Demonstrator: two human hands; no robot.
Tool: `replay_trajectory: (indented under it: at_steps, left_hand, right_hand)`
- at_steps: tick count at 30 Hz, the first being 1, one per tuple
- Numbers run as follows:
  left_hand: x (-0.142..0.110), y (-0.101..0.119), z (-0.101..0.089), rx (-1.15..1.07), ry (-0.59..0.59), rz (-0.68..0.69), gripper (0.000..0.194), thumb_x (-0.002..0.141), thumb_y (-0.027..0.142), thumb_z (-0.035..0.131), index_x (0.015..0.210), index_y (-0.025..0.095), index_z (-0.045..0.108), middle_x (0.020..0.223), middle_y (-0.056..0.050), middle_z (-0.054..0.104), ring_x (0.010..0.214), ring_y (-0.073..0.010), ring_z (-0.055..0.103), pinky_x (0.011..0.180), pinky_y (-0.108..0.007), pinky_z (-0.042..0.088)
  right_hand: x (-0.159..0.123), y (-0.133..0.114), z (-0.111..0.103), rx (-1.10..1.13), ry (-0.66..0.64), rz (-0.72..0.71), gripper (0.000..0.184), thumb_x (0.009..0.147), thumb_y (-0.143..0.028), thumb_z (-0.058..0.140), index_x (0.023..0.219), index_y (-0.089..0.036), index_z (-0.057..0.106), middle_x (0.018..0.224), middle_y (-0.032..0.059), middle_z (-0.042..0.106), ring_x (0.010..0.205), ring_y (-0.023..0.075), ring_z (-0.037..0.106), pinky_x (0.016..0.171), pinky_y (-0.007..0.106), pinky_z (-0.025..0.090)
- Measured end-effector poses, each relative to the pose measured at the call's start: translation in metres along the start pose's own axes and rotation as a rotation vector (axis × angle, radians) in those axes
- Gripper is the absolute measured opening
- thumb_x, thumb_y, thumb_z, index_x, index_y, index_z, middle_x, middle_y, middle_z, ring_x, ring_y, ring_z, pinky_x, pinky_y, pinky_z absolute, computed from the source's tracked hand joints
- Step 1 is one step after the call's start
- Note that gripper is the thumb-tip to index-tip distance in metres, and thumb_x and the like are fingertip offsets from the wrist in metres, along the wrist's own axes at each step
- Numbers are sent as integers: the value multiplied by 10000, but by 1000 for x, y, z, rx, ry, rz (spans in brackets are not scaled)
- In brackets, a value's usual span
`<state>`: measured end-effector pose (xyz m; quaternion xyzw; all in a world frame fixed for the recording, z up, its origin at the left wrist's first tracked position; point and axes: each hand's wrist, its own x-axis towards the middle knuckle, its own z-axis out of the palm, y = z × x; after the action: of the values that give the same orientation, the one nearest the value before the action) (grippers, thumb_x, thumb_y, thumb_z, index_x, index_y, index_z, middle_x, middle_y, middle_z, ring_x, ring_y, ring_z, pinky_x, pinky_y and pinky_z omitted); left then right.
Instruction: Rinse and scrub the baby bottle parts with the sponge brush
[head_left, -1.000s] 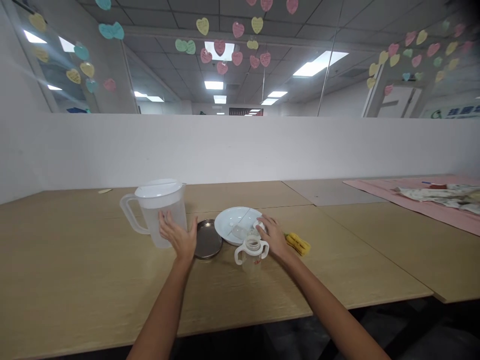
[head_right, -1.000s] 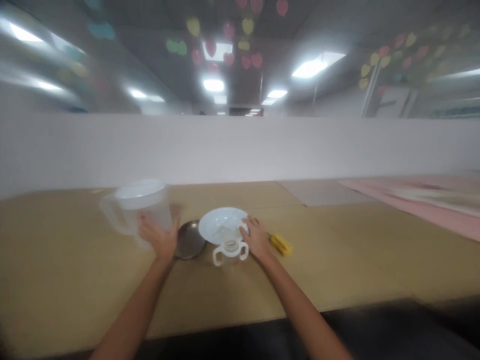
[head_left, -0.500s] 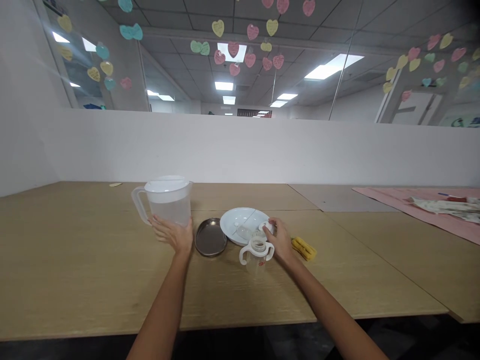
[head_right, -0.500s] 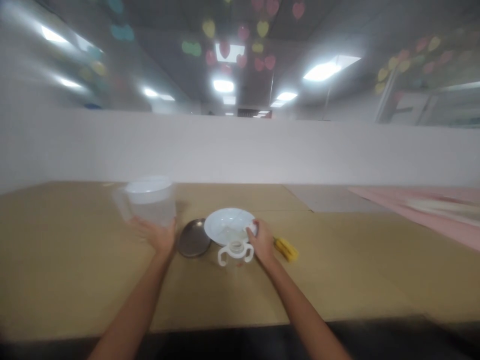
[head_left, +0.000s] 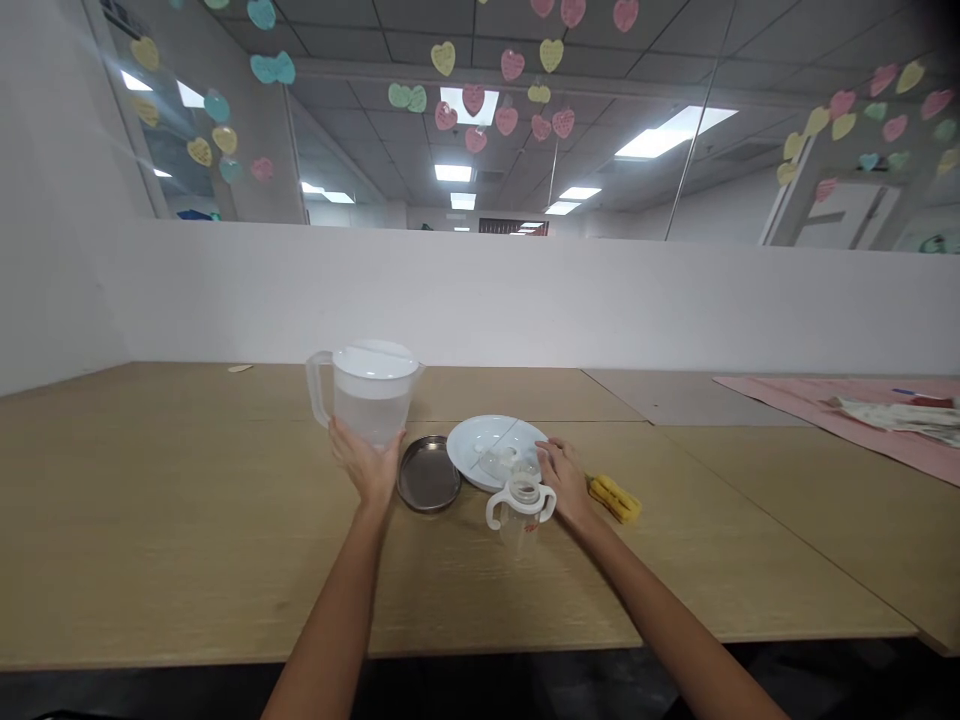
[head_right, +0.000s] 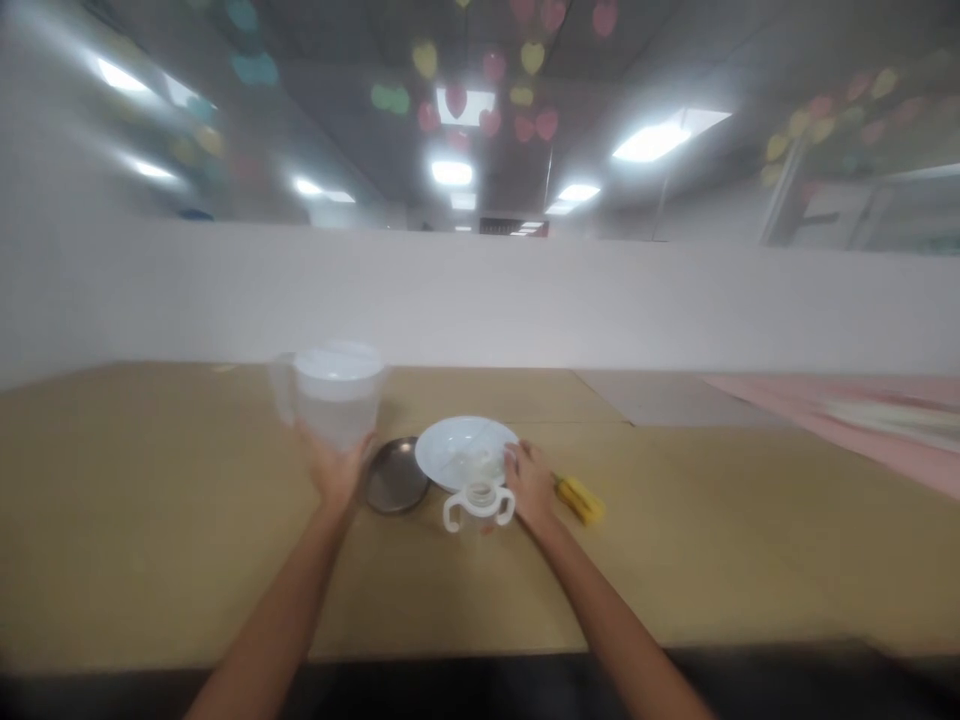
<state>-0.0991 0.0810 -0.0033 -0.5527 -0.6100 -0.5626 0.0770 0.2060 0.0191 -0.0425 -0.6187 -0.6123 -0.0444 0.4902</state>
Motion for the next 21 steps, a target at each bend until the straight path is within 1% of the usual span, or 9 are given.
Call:
replay_trajectory:
  at_steps: [2, 4, 6, 8, 10, 14, 16, 18, 21]
  left_hand:
    - [-1, 3, 1, -23, 45, 46, 1049, 745, 538, 630, 1442, 32, 30, 1475, -280, 187, 1355, -406, 212, 1098, -531, 265]
    - [-2, 5, 1, -19, 55, 123, 1033, 741, 535, 637, 1444, 30, 73, 1470, -277, 214, 1355, -396, 229, 1103, -520, 265]
    - [-2, 8, 0, 5, 59, 203, 1026, 740, 536, 636, 1442, 24, 90, 1466, -281, 225, 1360, -391, 228, 1105, -528, 251]
    - [-3, 9, -2, 30, 60, 273, 1012, 744, 540, 626, 1441, 20, 107, 1463, -284, 232, 1367, -387, 219, 1106, -538, 237]
    - [-3, 9, -2, 42, 50, 324, 1001, 749, 539, 618, 1443, 25, 112, 1458, -283, 247, 1368, -384, 224, 1103, -542, 237]
    - [-3, 8, 0, 66, 0, 413, 1002, 737, 508, 645, 1451, 48, 113, 1458, -271, 265, 1365, -388, 236, 1098, -552, 233]
    - [-3, 7, 1, 95, -21, 456, 985, 735, 470, 660, 1451, 51, 128, 1463, -271, 256, 1370, -393, 220, 1099, -563, 216]
    - [-4, 7, 1, 115, -32, 490, 966, 737, 443, 664, 1450, 52, 142, 1463, -272, 255, 1371, -398, 215, 1098, -574, 201]
    - [-4, 8, 2, 113, -29, 521, 966, 736, 447, 662, 1450, 48, 147, 1457, -273, 270, 1366, -398, 227, 1098, -573, 198]
  right_hand:
    - [0, -3, -2, 60, 28, -9, 455, 906, -459, 306, 970, -175, 657, 1047, 133, 590, 1018, 264, 523, 899, 409, 394]
    - [-1, -5, -4, 153, 70, 6, 432, 915, -454, 299, 848, -185, 630, 891, 90, 609, 883, 231, 547, 807, 367, 418]
    - [-3, -7, -6, 263, 126, 46, 424, 920, -455, 304, 704, -199, 563, 706, 37, 572, 711, 195, 527, 678, 319, 412]
    - [-5, -8, -8, 354, 175, 57, 438, 922, -458, 321, 594, -213, 478, 577, 2, 499, 595, 170, 474, 596, 297, 375]
    - [-7, -9, -9, 397, 194, -19, 458, 927, -441, 333, 534, -222, 414, 523, -9, 449, 554, 158, 437, 583, 297, 353]
    - [-13, -10, -10, 350, 156, -332, 438, 934, -356, 350, 519, -219, 392, 506, -9, 405, 525, 145, 380, 588, 307, 323]
    - [-15, -11, -10, 304, 120, -447, 410, 925, -311, 372, 528, -211, 403, 510, -8, 395, 522, 139, 365, 576, 302, 308]
    - [-16, -11, -10, 270, 113, -500, 392, 916, -275, 389, 531, -205, 406, 513, -6, 391, 526, 135, 365, 562, 295, 297]
    - [-16, -12, -11, 252, 137, -526, 379, 908, -239, 399, 532, -200, 414, 516, -3, 398, 524, 131, 372, 549, 286, 292]
